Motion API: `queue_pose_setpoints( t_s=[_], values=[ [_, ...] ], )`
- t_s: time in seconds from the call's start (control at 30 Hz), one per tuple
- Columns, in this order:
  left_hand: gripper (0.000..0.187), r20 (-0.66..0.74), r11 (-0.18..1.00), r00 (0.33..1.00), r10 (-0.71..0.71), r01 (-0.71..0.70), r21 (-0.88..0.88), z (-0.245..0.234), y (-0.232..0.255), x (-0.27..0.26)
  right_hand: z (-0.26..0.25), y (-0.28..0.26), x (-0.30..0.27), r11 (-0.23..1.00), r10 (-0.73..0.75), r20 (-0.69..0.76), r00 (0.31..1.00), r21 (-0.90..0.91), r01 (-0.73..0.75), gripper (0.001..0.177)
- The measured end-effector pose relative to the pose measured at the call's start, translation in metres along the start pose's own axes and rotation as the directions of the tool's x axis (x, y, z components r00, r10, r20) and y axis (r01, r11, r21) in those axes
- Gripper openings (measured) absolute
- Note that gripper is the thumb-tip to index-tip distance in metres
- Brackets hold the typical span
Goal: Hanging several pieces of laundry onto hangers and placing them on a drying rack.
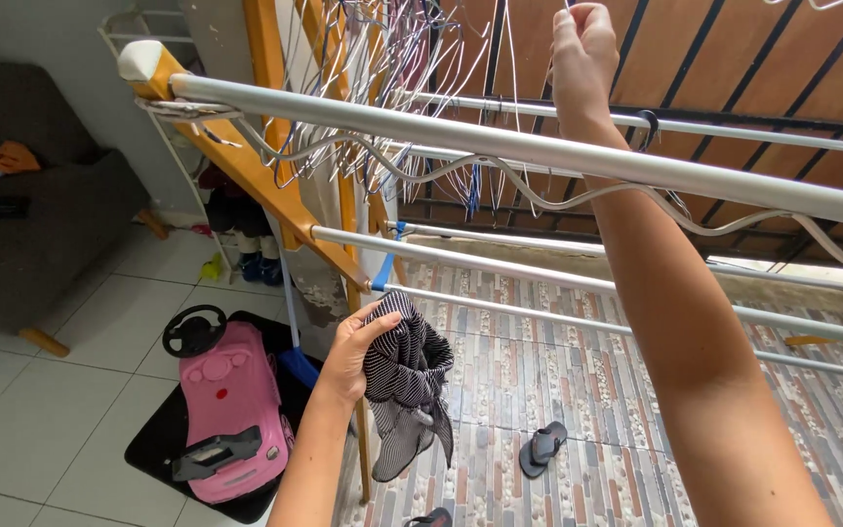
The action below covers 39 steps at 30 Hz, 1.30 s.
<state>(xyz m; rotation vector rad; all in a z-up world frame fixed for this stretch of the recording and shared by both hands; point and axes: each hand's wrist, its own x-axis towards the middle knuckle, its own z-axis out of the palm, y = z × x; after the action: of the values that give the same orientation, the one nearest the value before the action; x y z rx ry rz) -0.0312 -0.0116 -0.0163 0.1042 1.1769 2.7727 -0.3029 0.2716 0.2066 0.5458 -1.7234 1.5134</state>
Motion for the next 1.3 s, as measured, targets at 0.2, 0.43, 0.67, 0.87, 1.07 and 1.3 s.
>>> queue_pose_setpoints(
  t_s=[0.2, 0.43, 0.67, 0.87, 1.07, 1.3],
  values=[
    [0.02, 0.041, 0.995, 0.995, -0.093, 0.092, 0.022, 0.005, -0.03, 0.015, -0.046, -0.054, -0.061, 0.981, 0.18, 0.005, 0.984, 0.075, -0.18, 0.009],
    [0.019, 0.102, 0.982, 0.977, -0.187, 0.183, 0.049, 0.036, -0.087, 0.023, -0.188, -0.017, -0.172, 0.828, 0.529, 0.06, 0.847, 0.181, -0.53, 0.022],
    [0.026, 0.156, 0.949, 0.942, -0.298, 0.274, 0.155, 0.099, -0.144, 0.017, -0.326, -0.088, -0.288, 0.824, 0.47, -0.118, 0.875, -0.296, -0.483, 0.049],
    [0.029, 0.26, 0.914, 0.888, -0.38, 0.316, 0.255, 0.155, -0.198, 0.002, -0.441, -0.109, -0.389, 0.627, 0.445, -0.332, 0.832, -0.548, -0.554, 0.07],
    [0.03, 0.316, 0.879, 0.838, -0.445, 0.341, 0.335, 0.221, -0.236, -0.022, -0.491, -0.162, -0.43, 0.767, 0.529, -0.377, 0.761, -0.172, -0.618, 0.043],
    [0.041, 0.411, 0.838, 0.772, -0.484, 0.275, 0.471, 0.293, -0.267, -0.047, -0.523, -0.203, -0.437, 0.804, 0.558, -0.275, 0.783, 0.411, -0.429, 0.035]
  ],
)
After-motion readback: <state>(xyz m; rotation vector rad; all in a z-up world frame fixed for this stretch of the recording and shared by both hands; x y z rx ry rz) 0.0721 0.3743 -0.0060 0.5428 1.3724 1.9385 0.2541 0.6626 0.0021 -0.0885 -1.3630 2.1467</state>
